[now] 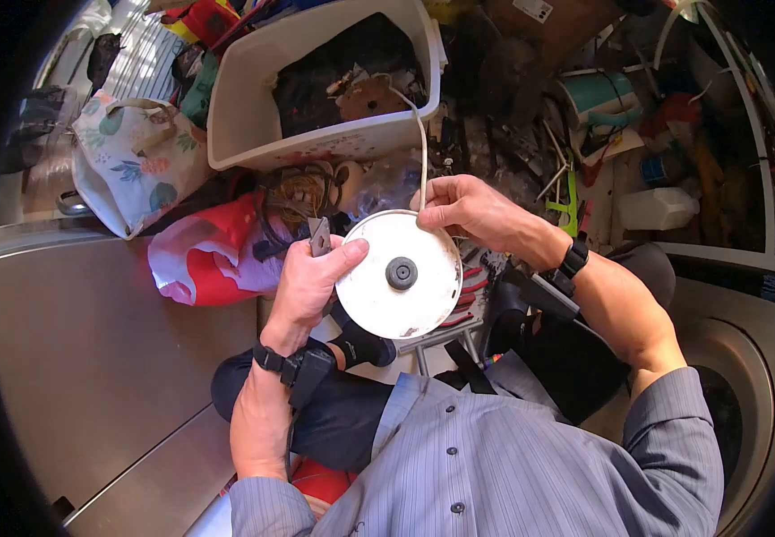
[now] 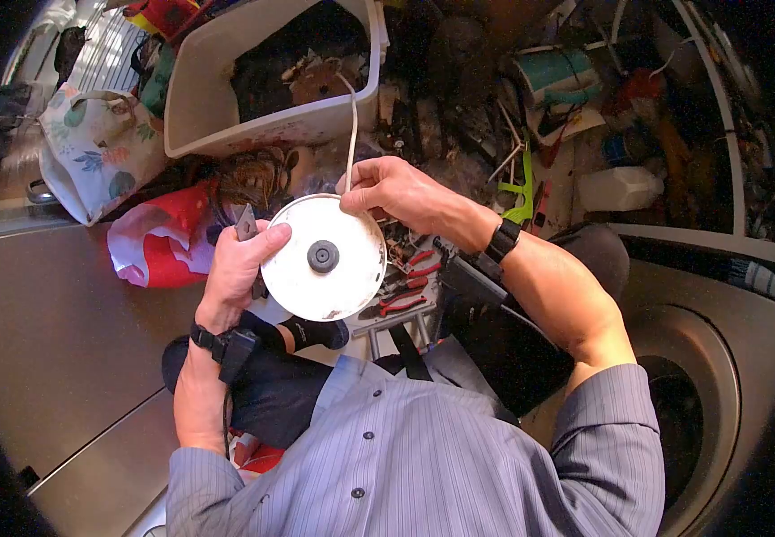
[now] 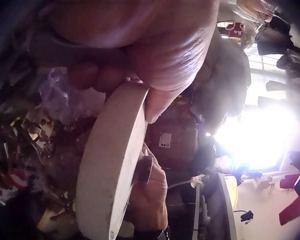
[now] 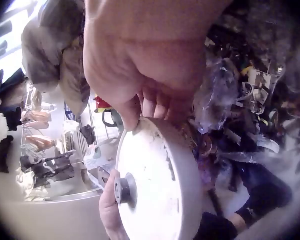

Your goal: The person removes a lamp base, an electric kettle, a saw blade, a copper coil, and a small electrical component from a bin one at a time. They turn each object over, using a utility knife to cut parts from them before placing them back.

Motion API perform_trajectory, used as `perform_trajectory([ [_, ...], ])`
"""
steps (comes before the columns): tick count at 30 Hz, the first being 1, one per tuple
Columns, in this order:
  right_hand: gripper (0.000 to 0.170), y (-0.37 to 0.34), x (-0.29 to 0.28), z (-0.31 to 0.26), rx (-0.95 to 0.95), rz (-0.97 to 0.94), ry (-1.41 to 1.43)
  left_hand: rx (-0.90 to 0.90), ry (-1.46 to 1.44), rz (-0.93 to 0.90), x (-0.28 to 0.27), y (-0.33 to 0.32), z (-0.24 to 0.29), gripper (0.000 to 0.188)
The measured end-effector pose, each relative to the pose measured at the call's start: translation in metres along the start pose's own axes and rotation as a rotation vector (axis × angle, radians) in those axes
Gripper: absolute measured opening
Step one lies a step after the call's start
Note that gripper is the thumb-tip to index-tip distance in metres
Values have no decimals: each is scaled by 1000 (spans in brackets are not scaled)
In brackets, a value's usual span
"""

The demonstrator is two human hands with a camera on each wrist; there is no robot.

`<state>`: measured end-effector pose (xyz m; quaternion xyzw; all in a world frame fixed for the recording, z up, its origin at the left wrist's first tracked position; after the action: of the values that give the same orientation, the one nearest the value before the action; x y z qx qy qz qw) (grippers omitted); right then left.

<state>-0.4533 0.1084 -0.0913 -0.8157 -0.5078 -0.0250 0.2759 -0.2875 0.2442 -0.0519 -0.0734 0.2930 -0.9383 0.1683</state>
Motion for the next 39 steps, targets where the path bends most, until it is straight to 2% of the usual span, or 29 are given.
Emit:
perform_trajectory([
  [2,21,1,-2,-1,-10,16,-39,0,-1,-2,0,-1,-2,25],
  [7,26,3,-1,6,-26,-31,85,53,77,3,4,-4,3,24],
  [9,28,5,-1,11,1,-18,178,108,299,-4,2,-5,8,24],
  [11,27,9,-5,7,-3,2,349,68,290,-41,8,-8,5,27],
  [12,27,13,-8,2,-11,0,339,105,351,-55,12,-11,8,29],
  [14,27,21,-25,-14,-108,79,493,185,499,-64,14,-11,4,35],
  [15,25,23,-33,-27,-155,108,466,288,573,-42,19,-14,14,36],
  [19,21,17,-55,-99,-441,66,536,354,664,-58,25,-24,29,38],
  [23,19,15,-71,-116,-452,106,475,353,642,-35,20,-27,24,38],
  [24,20,12,-71,-122,-455,111,516,360,784,-28,18,-27,27,38],
  [26,22,10,-76,-125,-432,200,606,359,757,-8,10,-29,30,38],
  [27,22,10,-81,-123,-438,201,602,348,730,16,5,-30,29,38],
  [29,21,12,-83,-119,-411,96,389,337,716,3,5,-31,22,37],
  [30,22,14,-80,-112,-338,195,350,332,740,-3,8,-31,17,36],
  [31,22,11,-73,-113,-340,194,348,329,768,-9,10,-31,14,36],
  [33,24,1,-55,-140,-507,131,373,314,821,-4,9,-28,18,36],
  [35,25,-2,-49,-149,-551,81,332,300,807,-1,9,-29,23,38],
  [37,22,15,-65,-120,-383,226,271,293,757,9,3,-21,15,40],
  [38,20,13,-60,-110,-336,157,205,250,706,38,-2,-19,11,40],
  [39,19,12,-49,-106,-397,69,199,200,652,71,-9,-16,4,41],
])
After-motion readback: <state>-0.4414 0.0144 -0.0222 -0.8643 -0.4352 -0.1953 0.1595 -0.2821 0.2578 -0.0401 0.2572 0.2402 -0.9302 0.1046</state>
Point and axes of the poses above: each hand's wrist, its own y-axis towards the middle knuckle, its own x-axis out of the palm, z = x × y, the point moved 9 cm from there along y, towards the middle knuckle, and after that the axes turned 5 degrees about -y, right-handed, at the moved point
